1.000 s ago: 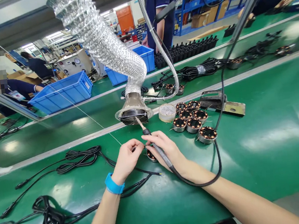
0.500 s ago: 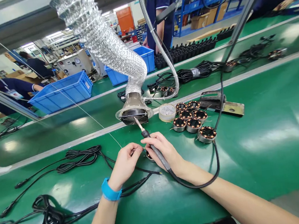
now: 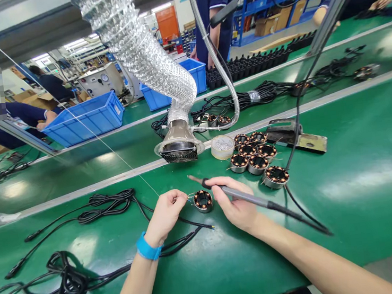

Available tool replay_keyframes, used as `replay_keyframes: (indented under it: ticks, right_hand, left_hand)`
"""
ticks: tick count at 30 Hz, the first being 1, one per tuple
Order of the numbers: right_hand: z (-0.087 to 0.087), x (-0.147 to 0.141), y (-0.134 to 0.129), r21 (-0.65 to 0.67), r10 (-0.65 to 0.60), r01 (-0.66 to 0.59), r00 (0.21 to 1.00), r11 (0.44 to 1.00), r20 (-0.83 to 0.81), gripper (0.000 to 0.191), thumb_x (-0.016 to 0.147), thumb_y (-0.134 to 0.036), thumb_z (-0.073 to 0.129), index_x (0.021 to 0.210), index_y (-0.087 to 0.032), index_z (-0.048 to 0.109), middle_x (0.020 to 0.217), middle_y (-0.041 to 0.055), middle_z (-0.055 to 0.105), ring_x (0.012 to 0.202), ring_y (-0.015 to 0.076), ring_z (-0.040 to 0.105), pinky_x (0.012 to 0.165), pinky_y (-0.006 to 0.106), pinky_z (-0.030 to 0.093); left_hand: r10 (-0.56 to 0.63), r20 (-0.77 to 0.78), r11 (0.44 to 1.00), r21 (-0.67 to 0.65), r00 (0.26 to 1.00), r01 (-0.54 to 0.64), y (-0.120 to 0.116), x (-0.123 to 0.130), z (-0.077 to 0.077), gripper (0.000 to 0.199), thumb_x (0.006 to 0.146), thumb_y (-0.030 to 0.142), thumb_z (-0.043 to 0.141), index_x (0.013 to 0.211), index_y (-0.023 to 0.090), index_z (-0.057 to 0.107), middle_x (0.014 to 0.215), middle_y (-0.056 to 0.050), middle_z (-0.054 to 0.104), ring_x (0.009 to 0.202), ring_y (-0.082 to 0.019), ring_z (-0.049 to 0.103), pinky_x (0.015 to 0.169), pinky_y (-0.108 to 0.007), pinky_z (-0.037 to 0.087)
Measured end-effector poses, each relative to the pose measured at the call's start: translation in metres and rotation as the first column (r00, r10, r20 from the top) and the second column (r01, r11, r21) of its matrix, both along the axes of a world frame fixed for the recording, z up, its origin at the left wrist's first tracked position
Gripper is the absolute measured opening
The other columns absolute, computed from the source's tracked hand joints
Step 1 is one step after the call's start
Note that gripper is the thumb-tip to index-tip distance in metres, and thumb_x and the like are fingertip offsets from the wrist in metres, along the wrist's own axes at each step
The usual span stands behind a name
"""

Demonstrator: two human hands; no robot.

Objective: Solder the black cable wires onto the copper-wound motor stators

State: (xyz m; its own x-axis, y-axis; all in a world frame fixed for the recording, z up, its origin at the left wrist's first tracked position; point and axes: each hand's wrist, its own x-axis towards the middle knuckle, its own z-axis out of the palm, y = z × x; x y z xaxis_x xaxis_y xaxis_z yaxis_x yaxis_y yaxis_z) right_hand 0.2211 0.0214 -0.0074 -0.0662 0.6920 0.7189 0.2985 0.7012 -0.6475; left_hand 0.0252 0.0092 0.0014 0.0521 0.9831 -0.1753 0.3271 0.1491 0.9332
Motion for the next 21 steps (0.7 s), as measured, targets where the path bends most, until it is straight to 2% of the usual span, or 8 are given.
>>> replay_keyframes:
  ticks: [3,6,12,21]
  right_hand:
    - [0.0041,0.0046,-0.0062,0.025,-0.001,0.001,1.000,1.000,-0.011,0.015,0.092,-0.019,0.052,0.086,-0.022,0.066,0.076,0.0002,0.073,0.065,0.0147,0.069,0.062,0.026,0.054]
    - [0.0048,0.0063,-0.0095,0.067,0.022,-0.023,1.000,0.997,0.006,0.017,0.089,-0.018,0.051,0.081,-0.022,0.066,0.069,-0.0008,0.072,0.059,0.0147,0.068,0.058,0.027,0.052]
    - [0.0050,0.0069,-0.0101,0.066,0.061,-0.061,0.998,0.996,0.004,0.017,0.088,-0.017,0.051,0.081,-0.022,0.066,0.068,-0.0012,0.072,0.057,0.0136,0.066,0.056,0.026,0.050]
    - [0.0062,0.0040,-0.0105,0.037,0.113,-0.115,0.992,0.993,0.049,0.018,0.090,-0.019,0.049,0.083,-0.022,0.065,0.070,-0.0004,0.073,0.059,0.0144,0.068,0.059,0.027,0.053]
  left_hand:
    - [0.003,0.020,1.000,-0.025,1.000,-0.003,0.0005,0.0003,0.0003,0.026,0.082,0.038,0.059,0.072,0.015,0.060,0.059,0.005,0.041,0.052,-0.008,0.027,0.049,-0.023,0.020]
    - [0.011,0.074,0.996,-0.084,0.997,-0.005,0.0010,-0.0002,0.0005,0.027,0.081,0.040,0.059,0.072,0.015,0.058,0.056,0.007,0.034,0.050,-0.008,0.022,0.047,-0.023,0.016]
    - [0.002,0.164,0.981,-0.190,0.986,0.030,0.0011,-0.0025,-0.0011,0.028,0.082,0.043,0.061,0.075,0.016,0.055,0.058,0.008,0.028,0.050,-0.007,0.018,0.046,-0.024,0.011]
    - [0.020,0.145,0.983,-0.185,0.989,0.007,0.0010,-0.0006,0.0002,0.029,0.080,0.044,0.061,0.073,0.016,0.055,0.056,0.009,0.027,0.049,-0.007,0.018,0.046,-0.024,0.012]
